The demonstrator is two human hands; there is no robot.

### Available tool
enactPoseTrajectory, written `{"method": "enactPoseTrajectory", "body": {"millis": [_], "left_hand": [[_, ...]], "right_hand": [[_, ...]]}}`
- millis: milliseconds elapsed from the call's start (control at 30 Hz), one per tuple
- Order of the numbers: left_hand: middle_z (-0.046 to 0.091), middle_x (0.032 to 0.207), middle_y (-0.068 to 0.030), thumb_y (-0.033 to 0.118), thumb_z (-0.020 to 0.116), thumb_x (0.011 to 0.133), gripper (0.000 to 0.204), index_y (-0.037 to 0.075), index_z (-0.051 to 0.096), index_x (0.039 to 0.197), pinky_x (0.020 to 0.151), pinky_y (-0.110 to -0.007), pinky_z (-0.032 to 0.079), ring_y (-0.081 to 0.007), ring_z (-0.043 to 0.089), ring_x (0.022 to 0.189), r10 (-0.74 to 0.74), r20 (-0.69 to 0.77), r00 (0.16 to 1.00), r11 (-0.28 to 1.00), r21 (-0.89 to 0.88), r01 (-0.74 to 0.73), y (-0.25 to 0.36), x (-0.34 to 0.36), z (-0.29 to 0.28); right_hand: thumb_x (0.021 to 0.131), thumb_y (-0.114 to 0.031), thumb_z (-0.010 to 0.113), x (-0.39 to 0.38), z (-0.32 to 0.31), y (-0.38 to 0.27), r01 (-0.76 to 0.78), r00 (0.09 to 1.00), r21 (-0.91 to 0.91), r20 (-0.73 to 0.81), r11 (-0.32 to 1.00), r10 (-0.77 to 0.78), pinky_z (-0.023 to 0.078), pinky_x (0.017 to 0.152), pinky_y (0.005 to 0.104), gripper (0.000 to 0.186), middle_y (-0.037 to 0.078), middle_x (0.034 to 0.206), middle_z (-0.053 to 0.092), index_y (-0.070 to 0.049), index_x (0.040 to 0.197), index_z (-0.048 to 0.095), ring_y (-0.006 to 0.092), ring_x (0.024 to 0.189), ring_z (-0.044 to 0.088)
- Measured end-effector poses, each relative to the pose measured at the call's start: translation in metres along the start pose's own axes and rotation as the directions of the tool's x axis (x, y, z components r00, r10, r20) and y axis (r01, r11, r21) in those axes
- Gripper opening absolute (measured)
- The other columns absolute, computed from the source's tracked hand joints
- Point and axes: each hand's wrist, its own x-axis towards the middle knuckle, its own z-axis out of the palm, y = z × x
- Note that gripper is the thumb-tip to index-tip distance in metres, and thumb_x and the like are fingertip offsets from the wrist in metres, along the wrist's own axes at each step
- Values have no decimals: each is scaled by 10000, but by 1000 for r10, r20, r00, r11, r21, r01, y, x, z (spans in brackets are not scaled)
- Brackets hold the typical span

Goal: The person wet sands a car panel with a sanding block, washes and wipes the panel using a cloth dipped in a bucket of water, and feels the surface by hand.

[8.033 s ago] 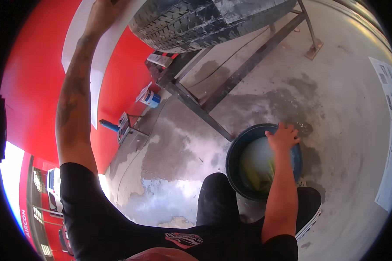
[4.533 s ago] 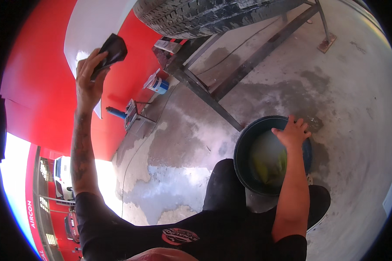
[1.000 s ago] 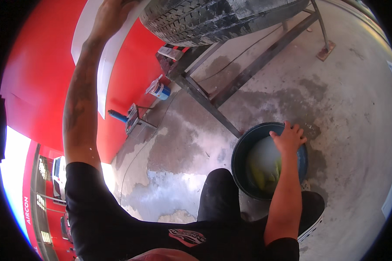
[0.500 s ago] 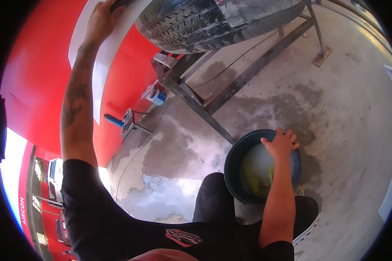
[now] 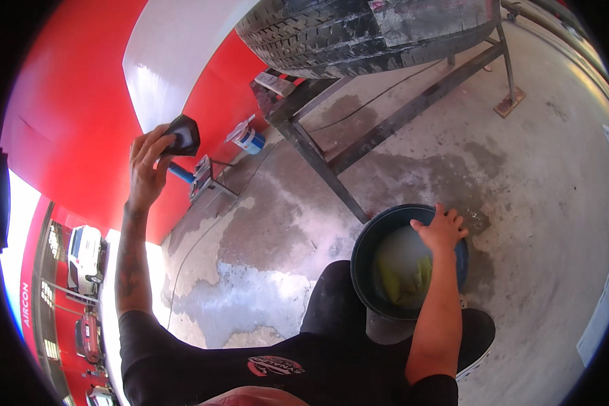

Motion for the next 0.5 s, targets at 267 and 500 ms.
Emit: {"method": "enactPoseTrajectory", "body": {"millis": [267,500], "left_hand": [[679,1155,-115,28,693,805,402,88,639,1199,917,-447,487,-357,592,1026,-15,-3,1000,999,-52,15,-29,208,47],[645,1283,-62,-56,720,748,481,112,672,1196,951,-406,500,-291,590,1120,-152,-5,988,983,-104,151,-16,28,15]], "right_hand": [[797,-594,701,6,11,-5,-77,995,-22,-70,997,75,209,1068,569,725,118,1385,458,-230,1395,512,334,1309,377],[796,-585,705,7,11,-5,-61,996,0,-59,998,61,226,1045,537,696,112,1384,460,-246,1378,528,324,1305,380]]}}
